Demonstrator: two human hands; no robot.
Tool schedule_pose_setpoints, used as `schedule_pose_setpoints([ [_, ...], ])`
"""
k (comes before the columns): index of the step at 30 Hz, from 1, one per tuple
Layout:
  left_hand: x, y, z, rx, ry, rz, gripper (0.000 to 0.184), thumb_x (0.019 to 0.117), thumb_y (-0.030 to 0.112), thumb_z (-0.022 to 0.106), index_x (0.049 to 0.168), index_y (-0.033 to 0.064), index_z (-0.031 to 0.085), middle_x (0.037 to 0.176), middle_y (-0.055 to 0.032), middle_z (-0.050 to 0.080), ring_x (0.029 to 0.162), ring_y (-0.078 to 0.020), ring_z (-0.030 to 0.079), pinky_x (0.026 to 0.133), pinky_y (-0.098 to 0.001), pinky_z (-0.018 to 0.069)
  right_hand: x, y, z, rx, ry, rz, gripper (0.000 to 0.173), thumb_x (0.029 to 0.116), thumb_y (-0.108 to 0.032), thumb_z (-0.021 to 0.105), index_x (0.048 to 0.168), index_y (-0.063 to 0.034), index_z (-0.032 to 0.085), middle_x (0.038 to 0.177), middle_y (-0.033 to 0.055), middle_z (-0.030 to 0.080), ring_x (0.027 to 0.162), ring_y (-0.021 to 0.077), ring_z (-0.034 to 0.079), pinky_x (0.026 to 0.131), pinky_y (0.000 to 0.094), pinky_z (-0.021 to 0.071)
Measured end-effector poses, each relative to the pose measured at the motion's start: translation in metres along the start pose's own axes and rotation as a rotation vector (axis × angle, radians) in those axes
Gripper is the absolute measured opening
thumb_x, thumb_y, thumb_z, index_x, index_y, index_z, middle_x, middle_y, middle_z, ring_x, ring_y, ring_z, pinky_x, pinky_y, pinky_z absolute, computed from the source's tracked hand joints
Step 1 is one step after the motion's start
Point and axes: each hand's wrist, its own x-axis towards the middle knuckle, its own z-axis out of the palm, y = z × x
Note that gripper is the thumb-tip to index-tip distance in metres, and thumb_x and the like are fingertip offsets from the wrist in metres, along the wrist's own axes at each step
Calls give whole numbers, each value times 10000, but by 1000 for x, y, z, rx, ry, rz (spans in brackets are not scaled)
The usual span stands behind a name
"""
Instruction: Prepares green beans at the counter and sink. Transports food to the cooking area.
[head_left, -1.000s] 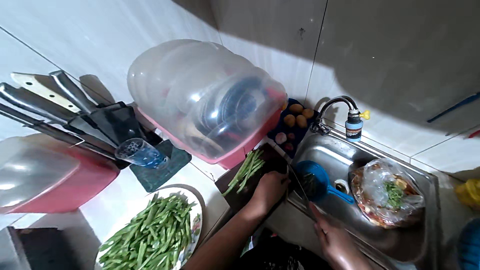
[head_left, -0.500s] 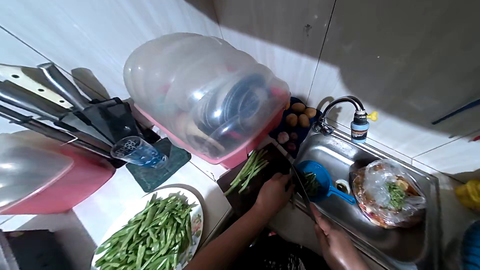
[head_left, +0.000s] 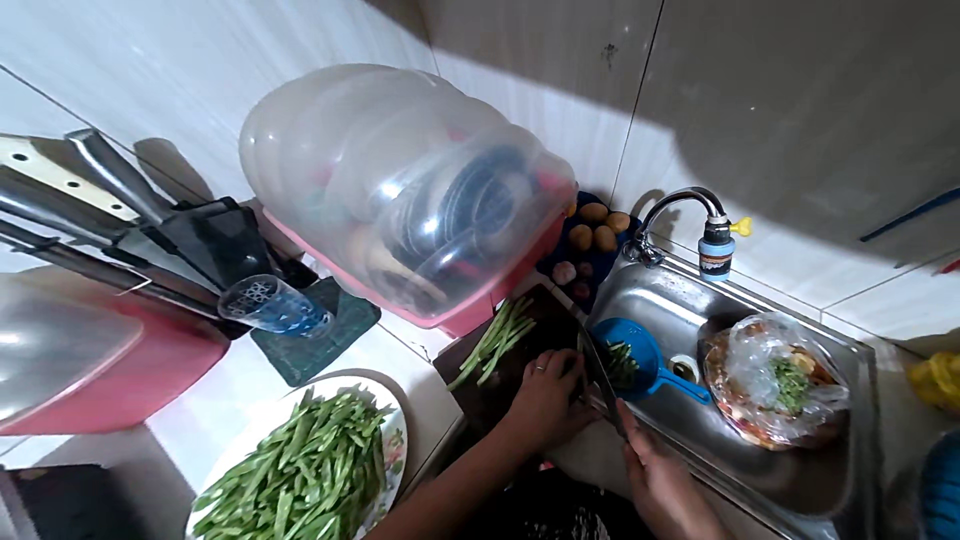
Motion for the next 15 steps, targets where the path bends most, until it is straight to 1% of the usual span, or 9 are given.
schedule_pose_setpoints([
  [3, -1, -2, 3, 6, 9, 9, 974, 694, 907, 604, 1518, 408, 455, 1524, 107, 480, 1391, -170, 448, 1129, -511, 402, -5, -2, 2, 1, 9, 1, 607, 1059, -378, 428, 1625, -410, 210, 1224, -4, 678, 965, 125, 698, 801, 403, 626],
  [9, 1, -4, 5, -15, -15, 10, 965, 708, 904, 594, 1522, 408, 446, 1539, 109, 461, 1416, -185, 422, 1140, -534, 387, -13, -7, 9, -11, 42, 18, 617, 1055, -377, 427, 1625, -433, 195, 1230, -7, 671, 958, 120, 693, 785, 399, 623],
  [11, 1, -4, 4, -22, -29, 14, 948, 724, 896, 587, 1524, 408, 443, 1545, 107, 456, 1425, -187, 413, 1149, -539, 377, -14, -9, 12, -33, 44, 26, 615, 1054, -372, 424, 1626, -421, 202, 1208, -9, 679, 950, 120, 695, 784, 398, 623],
  [15, 2, -5, 2, -45, -37, 40, 906, 758, 869, 578, 1523, 403, 447, 1548, 109, 453, 1430, -183, 405, 1154, -530, 367, -16, -21, 14, -96, 44, 53, 648, 1042, -343, 433, 1637, -390, 181, 1231, 18, 673, 959, 143, 703, 784, 412, 627],
])
